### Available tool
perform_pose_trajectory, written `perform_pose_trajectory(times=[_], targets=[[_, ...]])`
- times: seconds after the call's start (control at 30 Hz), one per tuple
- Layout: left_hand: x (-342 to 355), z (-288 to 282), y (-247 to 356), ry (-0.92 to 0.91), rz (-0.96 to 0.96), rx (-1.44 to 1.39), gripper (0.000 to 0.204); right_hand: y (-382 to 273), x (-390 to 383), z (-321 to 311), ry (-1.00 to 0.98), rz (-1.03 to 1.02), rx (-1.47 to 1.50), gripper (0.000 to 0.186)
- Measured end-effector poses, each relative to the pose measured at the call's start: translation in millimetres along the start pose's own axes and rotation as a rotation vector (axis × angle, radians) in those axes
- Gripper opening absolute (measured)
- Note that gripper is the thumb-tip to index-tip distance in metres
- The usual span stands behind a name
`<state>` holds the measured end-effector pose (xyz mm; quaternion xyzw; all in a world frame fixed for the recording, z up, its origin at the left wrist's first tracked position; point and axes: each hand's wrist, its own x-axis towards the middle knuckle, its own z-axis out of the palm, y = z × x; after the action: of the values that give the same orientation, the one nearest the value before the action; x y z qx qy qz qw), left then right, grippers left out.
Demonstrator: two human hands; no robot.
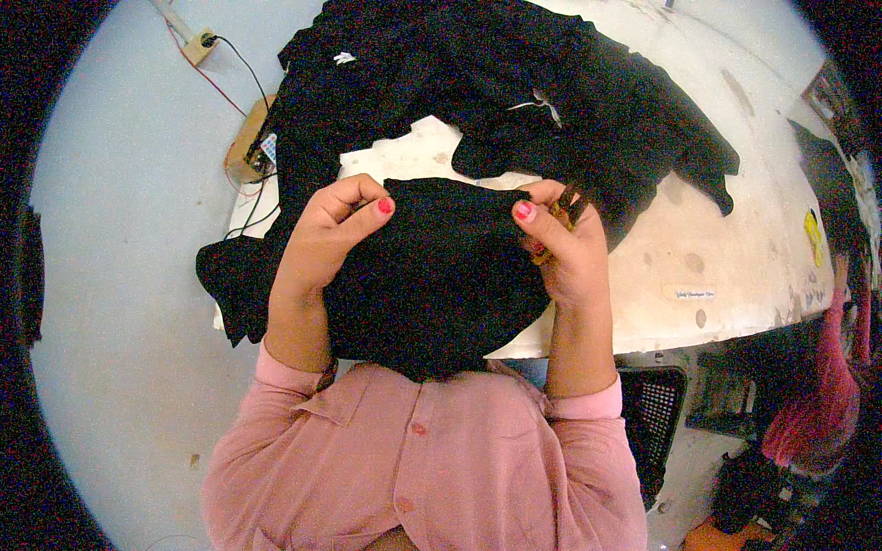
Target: The person uses a small pair of scissors to cut a black fabric garment with white floral patterns on a table. They repeatedly lift, fold, and trim sections of the fabric, handling it one piece at a time.
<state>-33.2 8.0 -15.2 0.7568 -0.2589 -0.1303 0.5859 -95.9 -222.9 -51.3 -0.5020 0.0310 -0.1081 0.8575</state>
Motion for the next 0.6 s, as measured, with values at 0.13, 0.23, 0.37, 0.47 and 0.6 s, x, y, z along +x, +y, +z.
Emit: perform_pose_trajectory(times=[0.13, 0.23, 0.37, 0.47, 0.6], targets=[[8, 2, -18, 0.052, 0.095, 0.602, 0.021, 9, -1, 5, -0.095, -0.015, -0.12, 0.013], [10, 27, -17, 0.077, 0.364, 0.289, 0.027, 16, -6, 19, -0.18, -0.031, -0.259, 0.014], [4, 37, -18, -0.072, 0.079, -0.395, 0.019, 22, -8, 29, -0.182, -0.09, -0.395, 0.014], [0, 33, -24, -0.068, 0.091, -0.506, 0.016, 27, -7, 27, -0.201, -0.092, -0.47, 0.018], [-5, 30, -10, 0.065, -0.261, -0.657, 0.019, 29, -6, 28, -0.222, -0.149, -0.486, 0.034]])
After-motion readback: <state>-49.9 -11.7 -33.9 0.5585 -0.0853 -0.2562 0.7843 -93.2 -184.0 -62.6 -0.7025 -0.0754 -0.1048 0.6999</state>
